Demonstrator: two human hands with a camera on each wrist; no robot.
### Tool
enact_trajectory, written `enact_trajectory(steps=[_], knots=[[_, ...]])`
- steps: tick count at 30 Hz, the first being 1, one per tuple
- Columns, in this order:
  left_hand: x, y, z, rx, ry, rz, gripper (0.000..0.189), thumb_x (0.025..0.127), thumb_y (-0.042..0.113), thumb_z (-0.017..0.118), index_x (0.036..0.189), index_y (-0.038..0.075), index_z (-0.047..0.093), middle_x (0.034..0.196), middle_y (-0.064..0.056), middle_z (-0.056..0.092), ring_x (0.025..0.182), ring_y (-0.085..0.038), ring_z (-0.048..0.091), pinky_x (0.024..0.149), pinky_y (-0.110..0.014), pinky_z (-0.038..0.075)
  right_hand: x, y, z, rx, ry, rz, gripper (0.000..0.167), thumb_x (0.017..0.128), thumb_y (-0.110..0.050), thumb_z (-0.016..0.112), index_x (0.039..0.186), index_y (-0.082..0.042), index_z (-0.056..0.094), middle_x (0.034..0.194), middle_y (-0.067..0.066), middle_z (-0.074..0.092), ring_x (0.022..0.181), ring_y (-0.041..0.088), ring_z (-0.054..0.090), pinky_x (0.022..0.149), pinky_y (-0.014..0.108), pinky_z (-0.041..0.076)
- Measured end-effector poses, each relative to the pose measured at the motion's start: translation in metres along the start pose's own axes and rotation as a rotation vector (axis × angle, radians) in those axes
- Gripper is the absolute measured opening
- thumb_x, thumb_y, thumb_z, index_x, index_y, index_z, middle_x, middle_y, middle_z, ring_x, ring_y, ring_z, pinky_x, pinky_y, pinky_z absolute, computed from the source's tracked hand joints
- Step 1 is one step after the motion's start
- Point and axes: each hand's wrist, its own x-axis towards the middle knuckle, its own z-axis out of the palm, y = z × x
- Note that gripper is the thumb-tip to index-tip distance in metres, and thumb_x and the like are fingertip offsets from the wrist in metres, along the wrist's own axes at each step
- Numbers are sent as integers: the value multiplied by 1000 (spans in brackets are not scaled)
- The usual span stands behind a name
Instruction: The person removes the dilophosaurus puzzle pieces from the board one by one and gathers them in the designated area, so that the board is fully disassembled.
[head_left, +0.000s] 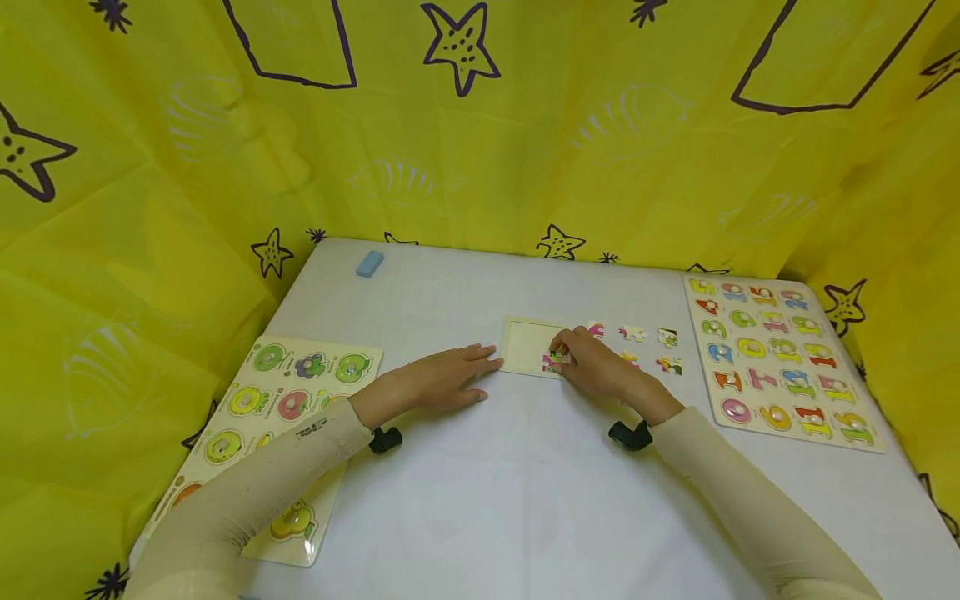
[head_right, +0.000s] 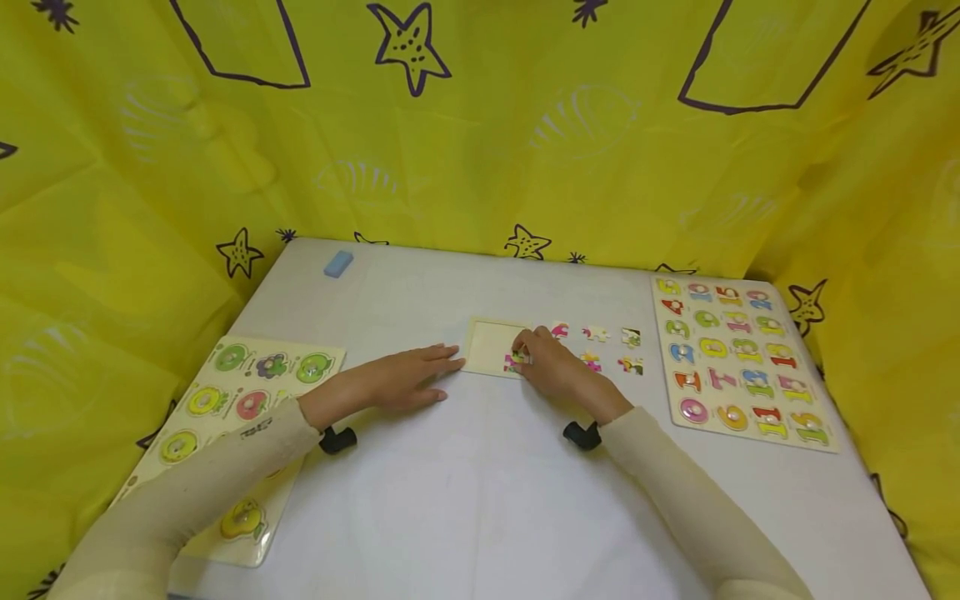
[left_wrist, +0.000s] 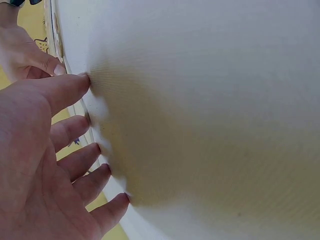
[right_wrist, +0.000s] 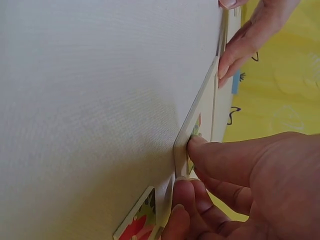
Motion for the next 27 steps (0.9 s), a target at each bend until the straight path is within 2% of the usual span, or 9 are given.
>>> enact_trajectory(steps=[11, 20, 27], knots=[[2, -1, 1, -1, -7, -14, 63, 109, 37, 58, 165, 15, 39, 174, -8, 29, 161, -30, 25, 130, -46, 26, 2, -1, -1, 53, 0, -27, 23, 102, -4, 67, 120, 1, 55, 108, 16, 60, 100, 29, 57, 91, 43, 50], [1, -1, 2, -3, -5, -18, 63, 110, 37, 57, 165, 15, 38, 174, -7, 29, 162, -30, 25, 131, -46, 26, -1, 0, -1, 56, 82, -36, 10, 103, -4, 65, 112, -4, 59, 103, 11, 67, 94, 25, 61, 85, 40, 52], [1, -1, 2, -4, -8, -22, 63, 110, 38, 57, 165, 16, 38, 174, -7, 28, 162, -29, 24, 131, -45, 25, -13, 4, -12, 99, 122, -44, 12, 104, -8, 66, 116, -5, 65, 102, 8, 71, 92, 21, 62, 80, 33, 52]])
